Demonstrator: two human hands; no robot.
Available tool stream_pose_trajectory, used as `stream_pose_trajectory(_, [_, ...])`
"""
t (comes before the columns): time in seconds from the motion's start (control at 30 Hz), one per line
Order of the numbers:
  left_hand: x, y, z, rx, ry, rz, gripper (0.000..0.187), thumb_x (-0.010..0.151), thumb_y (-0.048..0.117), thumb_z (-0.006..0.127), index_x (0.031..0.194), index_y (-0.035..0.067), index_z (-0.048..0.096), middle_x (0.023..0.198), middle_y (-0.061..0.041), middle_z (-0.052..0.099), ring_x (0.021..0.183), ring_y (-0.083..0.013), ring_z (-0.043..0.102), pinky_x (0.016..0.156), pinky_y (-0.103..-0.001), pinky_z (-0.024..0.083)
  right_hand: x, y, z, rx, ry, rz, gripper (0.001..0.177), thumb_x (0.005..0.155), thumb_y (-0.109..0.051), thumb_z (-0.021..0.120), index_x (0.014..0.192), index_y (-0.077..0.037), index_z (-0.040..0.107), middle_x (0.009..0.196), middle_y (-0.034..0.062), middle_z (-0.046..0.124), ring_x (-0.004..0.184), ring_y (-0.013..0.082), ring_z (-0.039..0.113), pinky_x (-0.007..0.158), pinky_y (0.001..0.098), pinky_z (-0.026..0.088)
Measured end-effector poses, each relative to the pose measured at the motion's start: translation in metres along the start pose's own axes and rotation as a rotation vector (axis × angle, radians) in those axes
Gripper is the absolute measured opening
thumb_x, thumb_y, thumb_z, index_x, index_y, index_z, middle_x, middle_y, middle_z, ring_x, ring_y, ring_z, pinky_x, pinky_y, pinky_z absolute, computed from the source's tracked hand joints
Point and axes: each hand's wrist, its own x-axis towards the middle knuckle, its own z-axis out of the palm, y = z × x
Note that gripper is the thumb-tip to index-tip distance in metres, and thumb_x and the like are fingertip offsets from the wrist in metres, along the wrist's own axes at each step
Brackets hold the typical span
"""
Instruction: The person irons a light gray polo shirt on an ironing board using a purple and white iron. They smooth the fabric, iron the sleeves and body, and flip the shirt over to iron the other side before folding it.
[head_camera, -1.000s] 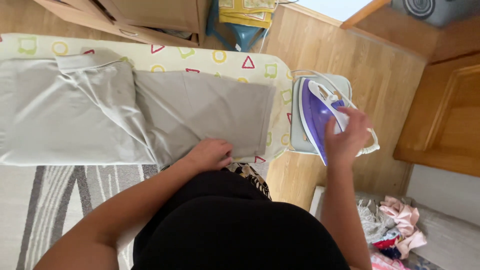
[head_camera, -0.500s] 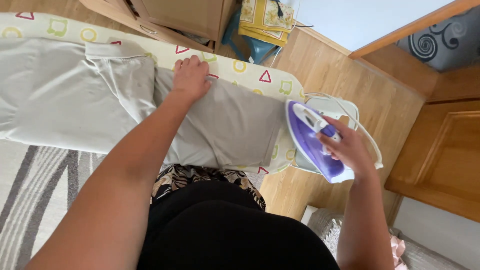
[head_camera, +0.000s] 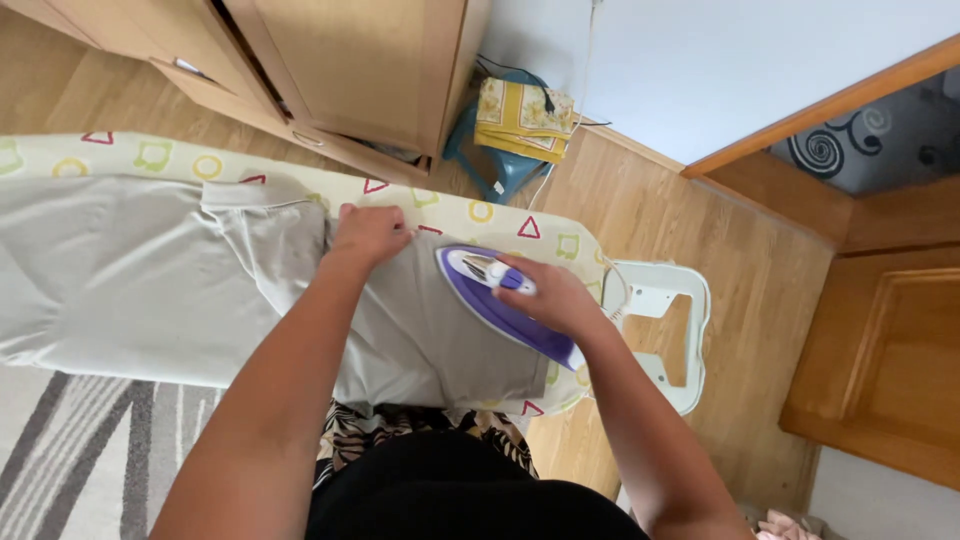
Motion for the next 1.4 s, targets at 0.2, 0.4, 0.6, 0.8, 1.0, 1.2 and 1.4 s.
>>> stream_pose_trajectory(0.2, [0.009,-0.022,0.026,-0.076,0.019,-0.062,0.04,0.1,0.045,0.039,0.112,0.023,0.071,0.117,-0.006,0.078,0.116,-0.0308,0.07,0.101,-0.05,0.035,0.067,-0.005,0.028,-0.011,0.037,-0.043,0.064,0.086,-0.066,0.063,0.141,-0.032,0.061,0.124,0.0145,0.073,0.117,0.0428,0.066,0.105,0.0546,0.05])
stream_pose_trajectory(0.4, [-0.013,-0.009,0.02,-0.136,0.075,-0.025,0.042,0.103,0.048,0.04,0.11,0.017,0.067,0.115,-0.013,0.074,0.116,-0.0377,0.067,0.101,-0.056,0.034,0.026,-0.012,0.014,-0.136,-0.099,-0.045,0.064,0.083,-0.067,0.064,0.139,-0.036,0.064,0.12,0.0146,0.074,0.115,0.0438,0.066,0.102,0.0544,0.051])
stream_pose_trajectory(0.6, [-0.006,-0.014,0.027,-0.117,0.101,0.032,0.028,0.096,0.047,0.058,0.106,0.022,0.065,0.111,-0.008,0.068,0.116,-0.035,0.061,0.1,-0.058,0.035,-0.038,0.003,0.009,-0.288,-0.397,-0.088,0.067,0.085,-0.057,0.065,0.148,-0.037,0.055,0.122,0.0183,0.073,0.1,0.0412,0.072,0.097,0.0523,0.055])
stream_pose_trajectory(0.8, [0.007,-0.024,0.042,-0.178,0.106,-0.019,0.022,0.1,0.045,0.053,0.104,0.025,0.061,0.109,-0.006,0.067,0.116,-0.033,0.061,0.101,-0.058,0.033,-0.055,0.014,0.013,-0.506,-0.56,-0.198,0.069,0.09,-0.059,0.065,0.152,-0.035,0.049,0.1,0.0182,0.075,0.072,0.0328,0.075,0.084,0.044,0.062])
stream_pose_trajectory(1.0, [-0.014,-0.022,0.007,-0.15,0.07,0.035,0.034,0.102,0.049,0.049,0.108,0.019,0.063,0.115,-0.011,0.071,0.118,-0.0354,0.063,0.105,-0.056,0.031,-0.034,0.022,0.022,-0.457,-0.235,-0.075,0.068,0.084,-0.075,0.06,0.145,-0.044,0.054,0.091,0.0215,0.077,0.089,0.0428,0.075,0.085,0.0533,0.06])
stream_pose_trajectory(1.2, [-0.038,-0.07,-0.012,0.301,0.013,0.125,0.048,0.082,0.058,0.07,0.115,0.024,0.067,0.118,-0.005,0.076,0.121,-0.0283,0.065,0.118,-0.058,0.013,0.001,0.017,0.022,-0.167,-0.045,0.105,0.065,0.082,-0.072,0.064,0.141,-0.046,0.059,0.113,0.0164,0.075,0.11,0.0439,0.068,0.099,0.0546,0.054])
stream_pose_trajectory(1.4, [-0.026,-0.123,-0.013,0.49,0.044,0.095,0.048,0.077,0.047,0.072,0.121,0.025,0.071,0.126,-0.003,0.073,0.127,-0.0269,0.057,0.119,-0.062,0.008,-0.003,-0.02,0.017,-0.271,-0.138,0.026,0.063,0.079,-0.072,0.066,0.137,-0.049,0.062,0.114,0.015,0.076,0.111,0.0453,0.068,0.102,0.0555,0.053])
